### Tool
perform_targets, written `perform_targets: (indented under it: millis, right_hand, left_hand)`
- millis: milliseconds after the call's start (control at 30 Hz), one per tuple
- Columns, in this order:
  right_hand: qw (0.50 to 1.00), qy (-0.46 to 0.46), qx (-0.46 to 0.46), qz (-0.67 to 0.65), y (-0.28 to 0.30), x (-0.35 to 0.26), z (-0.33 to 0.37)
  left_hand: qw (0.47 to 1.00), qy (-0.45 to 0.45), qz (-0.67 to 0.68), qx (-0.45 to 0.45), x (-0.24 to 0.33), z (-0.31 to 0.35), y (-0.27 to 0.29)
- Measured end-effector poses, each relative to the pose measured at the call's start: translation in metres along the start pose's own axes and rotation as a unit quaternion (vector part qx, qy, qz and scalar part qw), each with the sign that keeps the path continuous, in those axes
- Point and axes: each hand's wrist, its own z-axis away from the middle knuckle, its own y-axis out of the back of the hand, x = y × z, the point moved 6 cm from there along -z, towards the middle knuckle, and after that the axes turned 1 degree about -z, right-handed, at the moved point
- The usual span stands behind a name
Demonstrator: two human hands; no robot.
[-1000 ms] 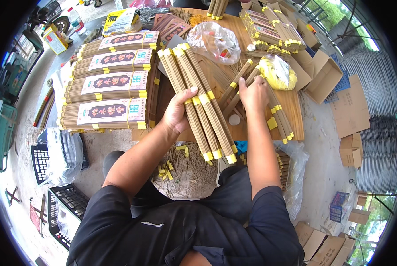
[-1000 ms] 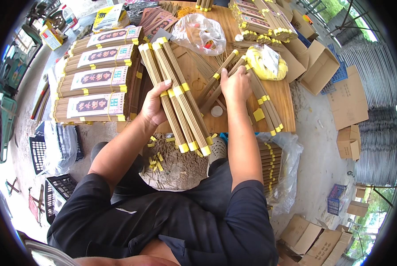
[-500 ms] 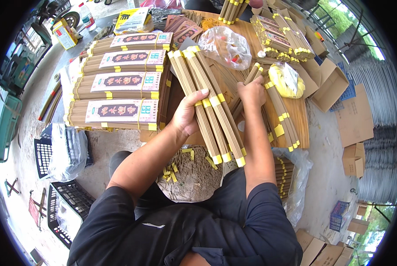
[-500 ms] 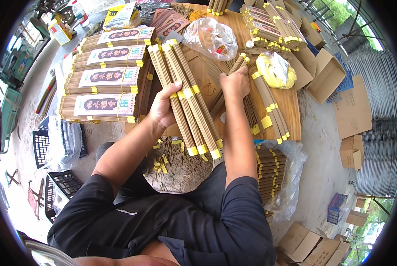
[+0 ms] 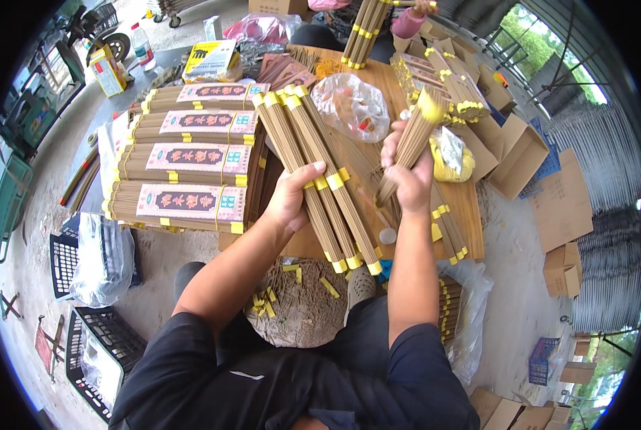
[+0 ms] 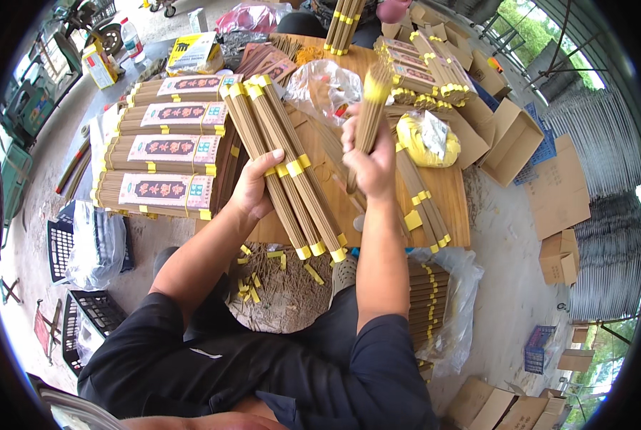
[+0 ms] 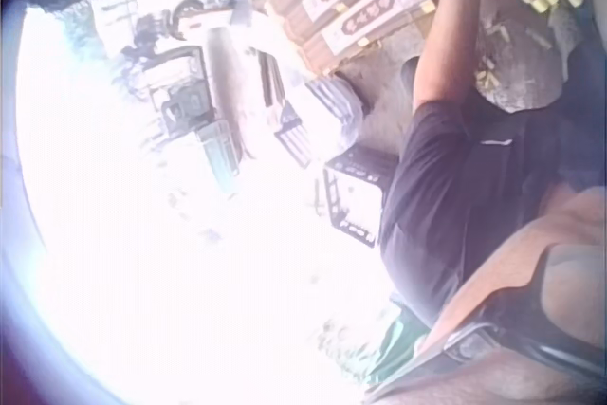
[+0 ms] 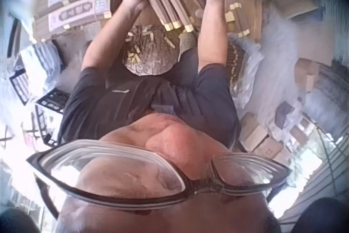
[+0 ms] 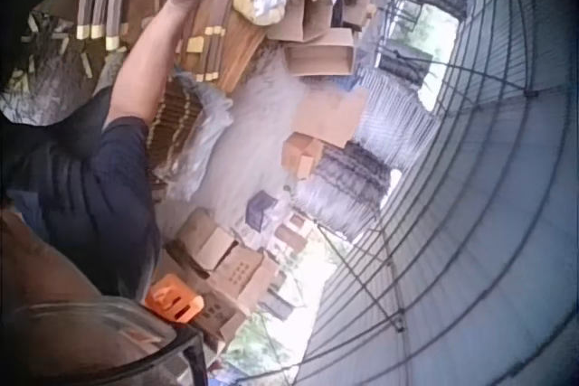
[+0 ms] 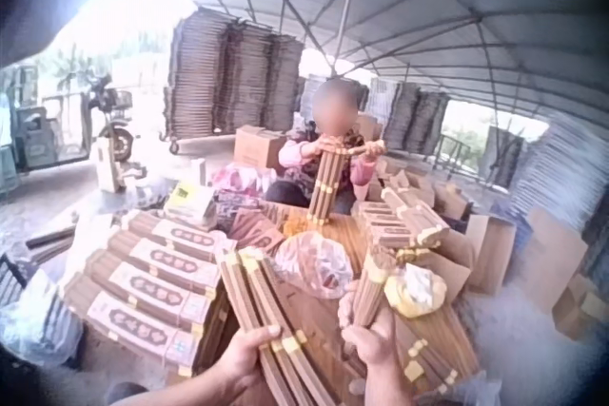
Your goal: The person gathers loose incense sticks, aligns them into bundles, and secures them with yellow rubber bands. They then place paper labels on the bundles and stack the finished units on a low table.
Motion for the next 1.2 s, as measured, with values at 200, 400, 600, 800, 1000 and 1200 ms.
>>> perform_targets:
  millis: [200,400,600,800,1000,1200]
  right_hand:
    - [0.999,0.035,-0.010,-0.018,-0.023,-0.019,0.017]
    - [0.999,0.007,-0.020,0.029,-0.033,-0.021,0.016]
    - [0.990,-0.105,0.090,0.010,-0.042,0.002,0.018]
    - [0.996,-0.036,0.082,0.031,-0.046,0.004,0.014]
    - [0.987,0.055,0.109,0.102,-0.046,0.006,0.022]
    - [0.995,0.036,0.065,0.060,-0.039,0.003,0.021]
  left_hand:
    - [0.997,-0.059,-0.032,-0.039,0.020,0.008,-0.025]
    - [0.994,-0.071,-0.074,-0.035,0.025,0.011,-0.027]
    - [0.964,-0.156,-0.214,0.000,0.049,0.006,-0.050]
    - [0.907,-0.237,-0.348,-0.022,0.058,0.002,-0.069]
    - [0.799,-0.303,-0.519,-0.018,0.049,-0.005,-0.063]
    - [0.850,-0.286,-0.433,-0.087,0.021,-0.019,-0.040]
